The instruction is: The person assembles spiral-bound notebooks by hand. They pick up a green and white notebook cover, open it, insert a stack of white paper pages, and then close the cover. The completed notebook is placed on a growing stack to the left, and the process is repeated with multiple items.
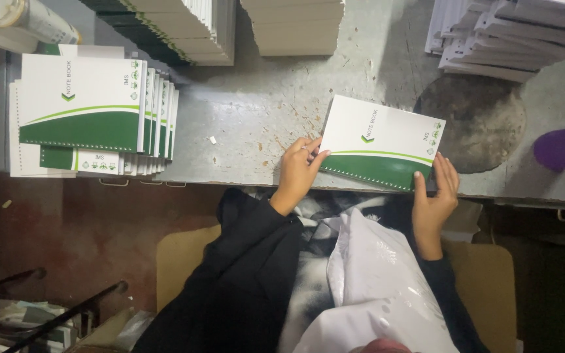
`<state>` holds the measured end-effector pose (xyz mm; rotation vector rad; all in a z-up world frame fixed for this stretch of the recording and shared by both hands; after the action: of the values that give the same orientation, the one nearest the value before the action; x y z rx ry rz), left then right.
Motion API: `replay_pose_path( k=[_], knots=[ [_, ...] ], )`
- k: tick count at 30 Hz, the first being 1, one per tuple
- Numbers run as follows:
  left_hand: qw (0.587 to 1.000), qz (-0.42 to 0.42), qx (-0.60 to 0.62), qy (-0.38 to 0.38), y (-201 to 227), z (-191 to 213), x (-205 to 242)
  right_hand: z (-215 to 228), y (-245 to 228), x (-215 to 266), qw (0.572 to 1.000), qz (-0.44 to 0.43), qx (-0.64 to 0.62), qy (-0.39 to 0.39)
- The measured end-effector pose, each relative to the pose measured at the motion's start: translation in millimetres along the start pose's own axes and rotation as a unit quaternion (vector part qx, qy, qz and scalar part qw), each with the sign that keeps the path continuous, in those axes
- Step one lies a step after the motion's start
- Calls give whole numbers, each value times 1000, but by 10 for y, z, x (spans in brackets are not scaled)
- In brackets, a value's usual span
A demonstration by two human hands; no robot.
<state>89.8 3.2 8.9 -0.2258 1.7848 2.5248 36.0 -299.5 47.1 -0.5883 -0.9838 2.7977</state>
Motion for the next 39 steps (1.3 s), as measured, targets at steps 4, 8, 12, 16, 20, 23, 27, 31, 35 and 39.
replay_pose_path(
  k=[4, 8, 12, 16, 20, 23, 27, 31, 35, 39],
  knots=[
    [1000, 0, 2, 1, 38, 27, 0, 46, -45, 30, 1000, -13, -19, 12],
    [999, 27, -10, -21, 71, 76, 35, 178, 40, 161, 997, -73, -27, 18],
    [996, 66, -26, -47, 204, 185, 24, 241, -92, 241, 996, -84, -23, -3],
    [989, 119, -44, -70, 292, 203, 88, 232, -75, 330, 996, -91, -25, 2],
    [987, 130, -50, -80, 319, 210, 128, 237, -61, 370, 992, -107, -60, 11],
    [987, 138, -44, -76, 335, 217, 222, 216, 20, 558, 988, -134, -73, 2],
    [983, 160, -37, -77, 337, 335, 364, 263, 37, 698, 984, -156, -89, -17],
    [977, 204, 46, -36, -49, 486, 570, 27, 780, 957, 944, -265, -191, -40],
    [867, 299, 348, -195, -932, -155, 1310, -420, 1244, 1099, 862, -391, -294, -132],
    [725, 405, 471, -298, 53, -269, 1284, -526, 1116, 982, 833, -364, -351, -224]
  ],
)
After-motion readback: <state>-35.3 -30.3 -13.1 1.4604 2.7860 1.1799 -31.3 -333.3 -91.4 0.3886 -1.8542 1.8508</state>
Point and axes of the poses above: each hand's wrist, its own x-axis away from the middle knuckle, its own z-axis out of the back of the hand, y = z × x, the point moved 9 cm from there along -x, towards the middle knuckle, and after that the axes turned 13 degrees about x, right-handed, at the moved point
